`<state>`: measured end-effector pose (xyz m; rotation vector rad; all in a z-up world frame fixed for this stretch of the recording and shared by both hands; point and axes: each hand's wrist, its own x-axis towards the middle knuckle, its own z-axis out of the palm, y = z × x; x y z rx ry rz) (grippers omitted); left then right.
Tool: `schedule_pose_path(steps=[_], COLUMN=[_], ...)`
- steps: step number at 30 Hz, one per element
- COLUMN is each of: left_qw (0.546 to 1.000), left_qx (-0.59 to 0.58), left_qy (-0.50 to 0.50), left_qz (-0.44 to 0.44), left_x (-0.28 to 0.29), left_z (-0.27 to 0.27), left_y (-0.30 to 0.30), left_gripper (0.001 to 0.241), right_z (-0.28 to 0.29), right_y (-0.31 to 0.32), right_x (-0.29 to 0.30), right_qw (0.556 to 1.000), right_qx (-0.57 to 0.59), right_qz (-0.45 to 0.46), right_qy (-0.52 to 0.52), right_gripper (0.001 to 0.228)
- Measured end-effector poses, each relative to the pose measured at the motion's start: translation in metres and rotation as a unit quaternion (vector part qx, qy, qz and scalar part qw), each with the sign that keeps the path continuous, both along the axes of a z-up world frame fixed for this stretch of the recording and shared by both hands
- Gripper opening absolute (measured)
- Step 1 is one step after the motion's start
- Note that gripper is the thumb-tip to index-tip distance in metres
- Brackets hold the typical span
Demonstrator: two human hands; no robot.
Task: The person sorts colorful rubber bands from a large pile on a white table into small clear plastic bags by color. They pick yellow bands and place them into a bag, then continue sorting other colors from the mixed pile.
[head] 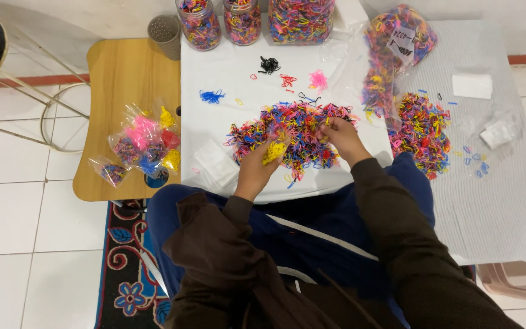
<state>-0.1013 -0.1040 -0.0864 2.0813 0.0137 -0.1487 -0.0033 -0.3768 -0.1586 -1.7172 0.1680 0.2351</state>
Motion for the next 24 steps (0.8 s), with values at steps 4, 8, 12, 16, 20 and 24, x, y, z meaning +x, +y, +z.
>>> schedule_pose_path(steps=[4,8,12,16,20,24], left_qw=[1.0,1.0,0.999,0.998,0.998,0.997], left_qx=[0.003,0.012,0.034,0.051,0.057,0.074], left_qy=[-0.007,-0.011,-0.023,-0.024,-0.014,-0.009], left_qz=[-0.002,-0.008,-0.014,-0.018,-0.031,-0.029], left_x=[0.002,0.005,0.008,0.008,0.01,0.012], left_z=[0.004,0.002,-0.008,-0.01,0.0,-0.005], left_y=[-0.003,-0.005,-0.005,-0.005,-0.006,-0.007], left_gripper=[0.054,0.051,0.048,0.047,0.049,0.05], right_z=[0.031,0.045,0.056,0.048,0.038,0.031], right_y=[0.012,0.009,0.013,0.015,0.012,0.011], right_x=[-0.008,-0.009,-0.011,-0.009,-0.003,0.0], right_qw=[0.982,0.952,0.945,0.951,0.956,0.961], right_qx=[0.183,0.295,0.313,0.301,0.282,0.26], right_qz=[-0.014,0.027,0.035,0.038,0.03,0.032], right_qy=[0.048,0.082,0.086,0.066,0.082,0.09], right_gripper=[0.027,0.035,0.04,0.035,0.03,0.026])
